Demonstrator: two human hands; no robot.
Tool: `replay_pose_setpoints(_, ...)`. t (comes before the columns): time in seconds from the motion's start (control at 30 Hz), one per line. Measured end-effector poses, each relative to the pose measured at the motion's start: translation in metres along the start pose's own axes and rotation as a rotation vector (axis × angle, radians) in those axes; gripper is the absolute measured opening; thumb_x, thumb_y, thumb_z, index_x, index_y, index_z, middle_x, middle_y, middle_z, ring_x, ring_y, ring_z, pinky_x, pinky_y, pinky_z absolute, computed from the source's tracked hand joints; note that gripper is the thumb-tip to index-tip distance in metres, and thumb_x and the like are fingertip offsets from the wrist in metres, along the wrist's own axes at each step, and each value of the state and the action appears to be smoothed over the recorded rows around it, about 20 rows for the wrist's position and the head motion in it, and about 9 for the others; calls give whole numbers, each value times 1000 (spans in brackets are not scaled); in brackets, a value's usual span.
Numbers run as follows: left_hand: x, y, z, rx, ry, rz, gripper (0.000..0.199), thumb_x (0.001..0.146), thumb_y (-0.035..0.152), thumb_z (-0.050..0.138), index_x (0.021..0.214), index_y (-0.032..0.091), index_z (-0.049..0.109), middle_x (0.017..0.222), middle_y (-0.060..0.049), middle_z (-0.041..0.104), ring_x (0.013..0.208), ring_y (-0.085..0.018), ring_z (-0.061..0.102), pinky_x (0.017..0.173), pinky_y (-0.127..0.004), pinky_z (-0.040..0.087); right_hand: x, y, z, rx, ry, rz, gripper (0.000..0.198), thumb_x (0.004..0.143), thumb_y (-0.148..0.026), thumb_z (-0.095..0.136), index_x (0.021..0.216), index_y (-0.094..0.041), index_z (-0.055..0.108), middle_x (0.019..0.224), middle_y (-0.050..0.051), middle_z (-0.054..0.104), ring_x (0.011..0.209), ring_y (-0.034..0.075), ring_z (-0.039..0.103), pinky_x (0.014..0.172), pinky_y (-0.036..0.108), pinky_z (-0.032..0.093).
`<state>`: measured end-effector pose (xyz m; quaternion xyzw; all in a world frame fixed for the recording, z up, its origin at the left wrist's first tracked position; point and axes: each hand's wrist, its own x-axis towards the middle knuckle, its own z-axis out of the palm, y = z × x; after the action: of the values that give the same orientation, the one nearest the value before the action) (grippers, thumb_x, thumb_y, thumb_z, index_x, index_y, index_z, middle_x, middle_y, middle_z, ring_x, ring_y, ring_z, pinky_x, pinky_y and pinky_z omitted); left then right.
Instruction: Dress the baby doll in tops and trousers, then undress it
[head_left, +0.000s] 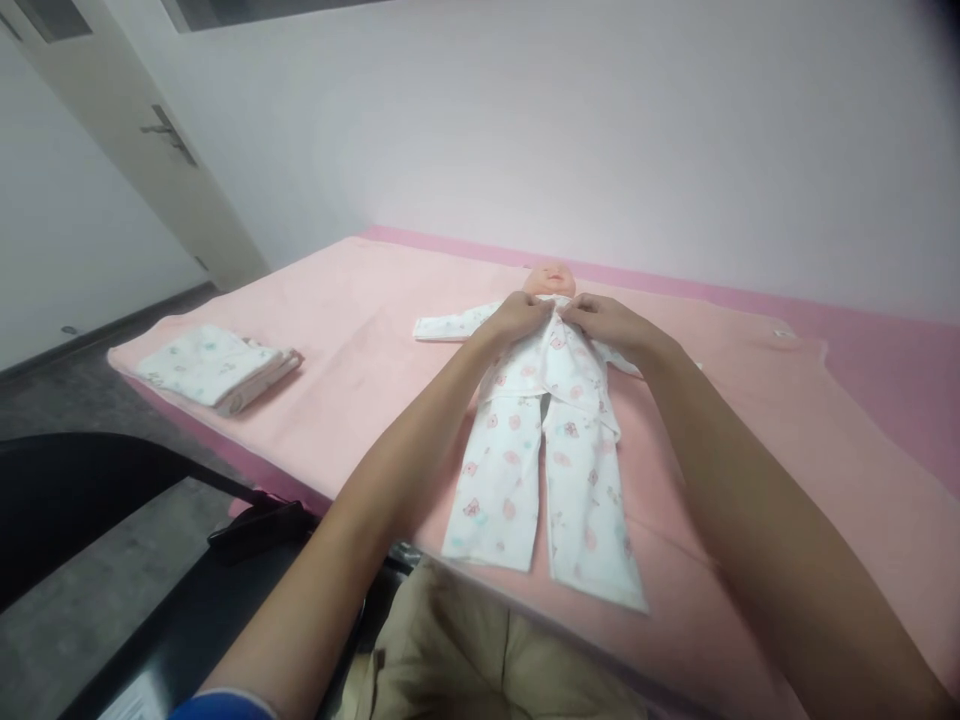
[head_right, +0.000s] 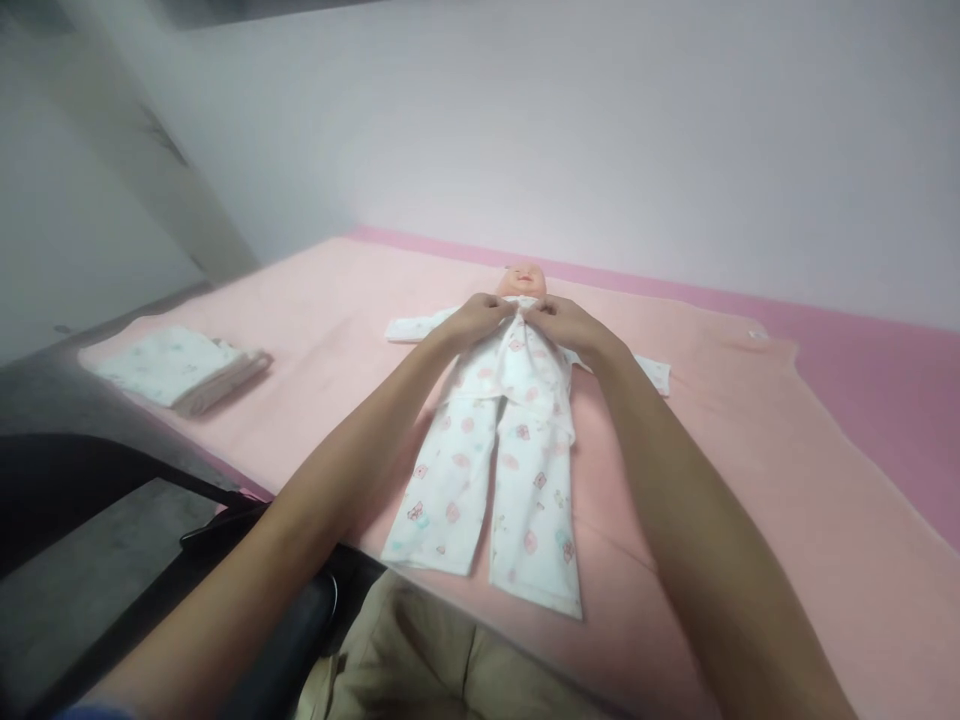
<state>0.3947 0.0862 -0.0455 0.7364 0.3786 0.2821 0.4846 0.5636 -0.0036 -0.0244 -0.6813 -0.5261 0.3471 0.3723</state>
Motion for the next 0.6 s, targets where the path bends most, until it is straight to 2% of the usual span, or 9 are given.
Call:
replay_pose_setpoints(0.07,-5,0,7,16,49,46,39,96,38,62,64,20,48,65,-2,50,67,-18,52,71,-33,42,-2,0,2,25,19,15,25,89,-44,75,91,-22,65,98,6,71,88,22,64,69,30,49)
replay_pose_setpoints(0.2,-13,-5,16,54,155,106,23,93,35,63,76,20,57,78,-2,61,80,-20,57,82,-34,45,-7,0,7,60,35,1,19,91,-38,73,89,-21,64,91,4,68,81,19,61,66,29,46)
replay_pose_setpoints(0.27,-14,-8,17,71,162,119,20,93,35,62,80,20,59,81,-2,63,83,-20,57,84,-34,45,-9,1,9,43,48,-16,18,91,-38,72,88,-22,63,92,4,67,81,19,60,66,29,45)
replay_pose_setpoints(0.47,-5,-17,20,28,177,182,27,94,37,65,75,19,59,71,-1,58,82,-20,57,83,-34,46,-3,9,12,13,64,-29,22,90,-41,72,91,-24,59,95,4,67,82,22,62,67,32,48)
replay_pose_setpoints(0.6,-1,-22,23,-13,214,211,24,93,38,69,81,18,64,75,-2,60,83,-20,59,83,-32,46,3,12,13,-33,99,-61,23,90,-42,71,91,-25,56,95,5,67,83,22,62,67,32,48)
